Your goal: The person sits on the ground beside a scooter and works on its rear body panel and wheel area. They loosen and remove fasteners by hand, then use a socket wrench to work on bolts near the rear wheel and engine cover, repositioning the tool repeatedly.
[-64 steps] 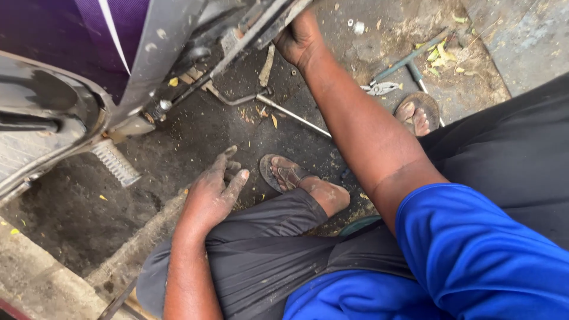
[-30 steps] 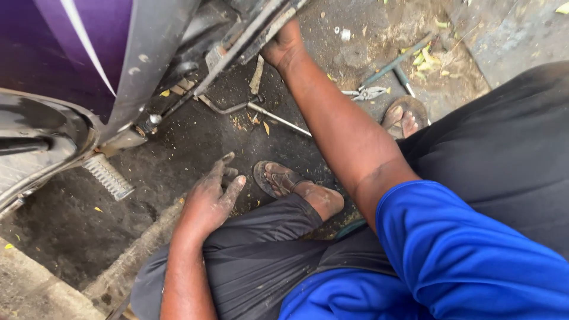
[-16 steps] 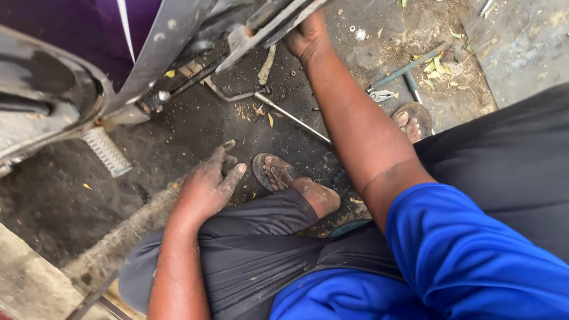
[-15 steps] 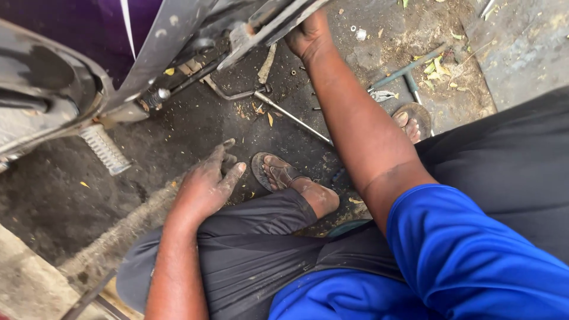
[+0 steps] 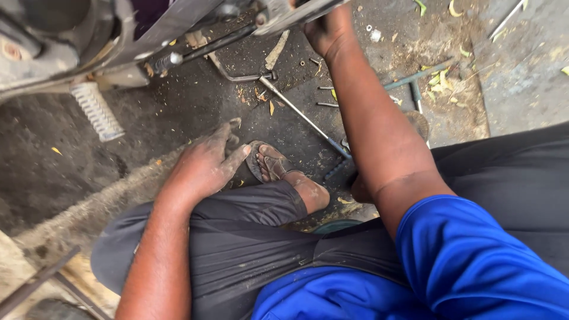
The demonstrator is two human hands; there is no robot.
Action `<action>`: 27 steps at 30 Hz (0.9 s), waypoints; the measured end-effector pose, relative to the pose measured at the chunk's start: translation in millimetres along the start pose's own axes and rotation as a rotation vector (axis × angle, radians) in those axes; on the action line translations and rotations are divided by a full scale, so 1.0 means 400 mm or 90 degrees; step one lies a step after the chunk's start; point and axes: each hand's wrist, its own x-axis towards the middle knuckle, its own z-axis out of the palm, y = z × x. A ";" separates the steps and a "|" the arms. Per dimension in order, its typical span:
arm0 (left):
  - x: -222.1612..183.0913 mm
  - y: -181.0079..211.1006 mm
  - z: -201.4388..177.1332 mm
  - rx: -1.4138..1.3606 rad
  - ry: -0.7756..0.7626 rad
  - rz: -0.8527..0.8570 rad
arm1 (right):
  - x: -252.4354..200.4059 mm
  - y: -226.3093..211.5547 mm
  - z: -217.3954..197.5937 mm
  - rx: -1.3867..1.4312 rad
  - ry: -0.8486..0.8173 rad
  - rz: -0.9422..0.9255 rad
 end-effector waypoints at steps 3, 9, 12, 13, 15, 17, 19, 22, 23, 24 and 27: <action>-0.007 0.002 0.003 -0.004 -0.003 -0.007 | -0.091 0.074 -0.112 -0.528 0.105 0.080; -0.034 0.024 0.026 -0.016 0.108 0.179 | -0.327 0.228 0.001 -1.610 -0.440 0.452; -0.062 0.047 0.026 0.041 0.130 0.207 | -0.427 0.241 -0.040 -1.676 -0.580 0.496; -0.075 0.050 0.030 0.035 0.117 0.208 | -0.453 0.234 -0.066 -1.714 -0.680 0.289; -0.090 0.049 0.040 0.021 0.116 0.210 | -0.489 0.202 -0.095 -1.732 -0.787 0.071; -0.094 0.043 0.047 0.057 0.140 0.250 | -0.502 0.157 -0.093 -1.805 -0.906 -0.050; -0.096 0.033 0.048 0.059 0.163 0.248 | -0.494 0.133 -0.093 -1.833 -0.944 -0.042; -0.094 0.010 0.052 0.062 0.183 0.243 | -0.500 0.112 0.008 -1.859 -1.059 -0.064; -0.091 0.004 0.060 0.062 0.187 0.246 | -0.511 0.100 0.055 -1.859 -1.138 -0.098; -0.107 0.003 0.055 0.050 0.191 0.247 | -0.524 0.068 0.114 -1.862 -1.151 -0.088; -0.142 -0.002 0.028 0.041 0.233 0.235 | -0.524 -0.024 0.268 -1.969 -1.009 0.165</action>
